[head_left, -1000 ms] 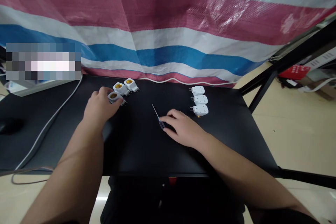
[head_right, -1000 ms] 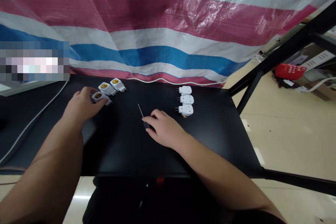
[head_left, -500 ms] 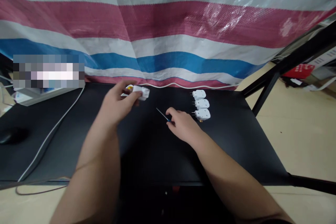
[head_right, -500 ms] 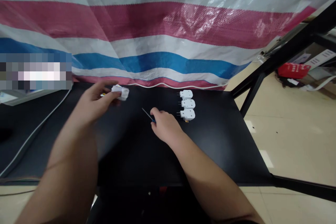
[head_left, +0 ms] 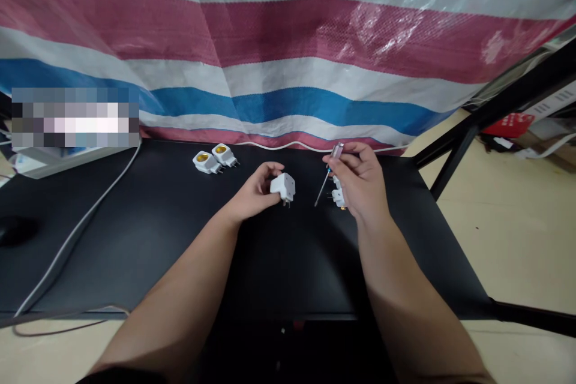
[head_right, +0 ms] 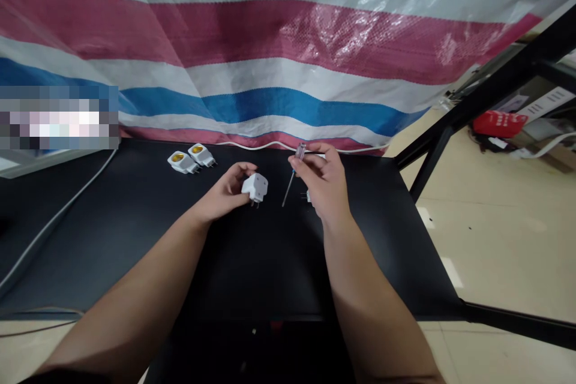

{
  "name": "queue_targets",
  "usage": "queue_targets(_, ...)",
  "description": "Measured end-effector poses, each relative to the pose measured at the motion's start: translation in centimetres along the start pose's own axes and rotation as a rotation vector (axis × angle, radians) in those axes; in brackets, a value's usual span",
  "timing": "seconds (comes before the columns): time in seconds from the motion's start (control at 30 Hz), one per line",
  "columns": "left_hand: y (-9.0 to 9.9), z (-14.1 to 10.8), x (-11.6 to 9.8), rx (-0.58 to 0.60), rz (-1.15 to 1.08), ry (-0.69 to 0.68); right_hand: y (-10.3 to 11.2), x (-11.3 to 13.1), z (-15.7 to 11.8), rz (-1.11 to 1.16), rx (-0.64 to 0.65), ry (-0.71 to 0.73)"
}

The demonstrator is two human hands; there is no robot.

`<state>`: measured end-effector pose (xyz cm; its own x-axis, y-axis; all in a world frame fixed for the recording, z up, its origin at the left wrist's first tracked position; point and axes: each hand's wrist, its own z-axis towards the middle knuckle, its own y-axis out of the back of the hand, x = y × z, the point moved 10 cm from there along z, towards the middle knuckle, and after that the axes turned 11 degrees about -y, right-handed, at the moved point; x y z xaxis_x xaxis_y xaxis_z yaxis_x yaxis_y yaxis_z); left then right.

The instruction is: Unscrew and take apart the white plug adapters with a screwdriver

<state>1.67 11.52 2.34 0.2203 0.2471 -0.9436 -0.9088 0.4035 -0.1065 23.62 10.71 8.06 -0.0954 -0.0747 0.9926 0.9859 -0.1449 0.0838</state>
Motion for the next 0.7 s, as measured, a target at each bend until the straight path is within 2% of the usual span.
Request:
queue_targets(0.1,-2.6,-0.4,-0.4,0.192,0.018,-0.015,-1.0,1.6,-0.1,-0.012,0.039,0.049)
queue_targets(0.2,-4.3,-1.1,-0.6,0.292,-0.014,-0.023,-2.0,2.1,-0.8,-0.042,0.068,0.129)
queue_targets(0.27,-4.5,-1.3,-0.6,0.311,0.025,-0.048,-1.9,2.1,-1.7,0.014,0.04,0.232)
queue_targets(0.4,-4.2,-1.3,-0.8,0.332,0.293,-0.125,-1.1,1.8,-3.5,0.155,-0.055,0.411)
queue_targets(0.5,-4.3,-1.2,-0.7,0.357,0.4,-0.126,-1.5,1.6,-4.1,0.16,-0.04,0.445)
queue_targets(0.7,-4.0,-1.5,-0.8,0.397,0.432,-0.094,-2.3,1.4,-4.4,0.075,0.001,0.468)
